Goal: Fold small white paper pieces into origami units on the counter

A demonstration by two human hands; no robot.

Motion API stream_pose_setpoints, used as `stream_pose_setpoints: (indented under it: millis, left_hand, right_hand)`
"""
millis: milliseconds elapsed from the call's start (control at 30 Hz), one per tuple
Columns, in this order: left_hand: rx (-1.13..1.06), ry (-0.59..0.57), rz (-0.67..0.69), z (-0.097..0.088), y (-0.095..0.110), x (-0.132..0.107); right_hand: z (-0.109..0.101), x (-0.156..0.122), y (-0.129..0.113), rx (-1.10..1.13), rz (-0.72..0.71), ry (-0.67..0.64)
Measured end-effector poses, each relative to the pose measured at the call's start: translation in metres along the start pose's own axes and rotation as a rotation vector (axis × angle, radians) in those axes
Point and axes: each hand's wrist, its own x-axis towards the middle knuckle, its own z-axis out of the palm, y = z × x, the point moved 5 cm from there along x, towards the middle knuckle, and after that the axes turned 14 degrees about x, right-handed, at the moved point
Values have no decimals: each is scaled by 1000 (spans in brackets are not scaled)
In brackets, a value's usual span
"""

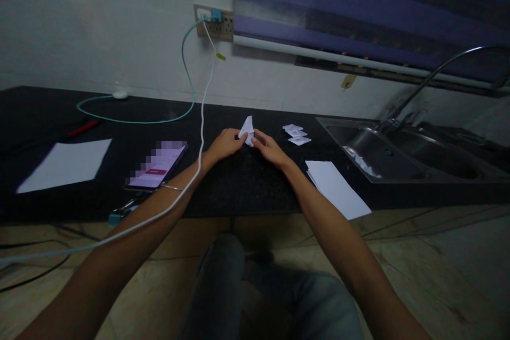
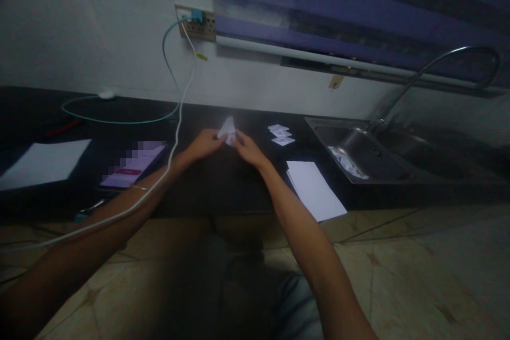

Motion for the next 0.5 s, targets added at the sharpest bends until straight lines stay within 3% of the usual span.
stream_pose_setpoints:
  millis: [100, 233, 500]
  left_hand:
    - [-2, -65, -12, 3, -1, 1]
    - [-16, -128, -25, 6, -2, 3]
    - [-10, -100, -19, 7, -4, 4]
  right_hand:
    - [4, 0, -4, 64, -7, -56]
    - [4, 0, -3, -5, 26, -9]
    - [10, -4, -8, -270, -6, 45]
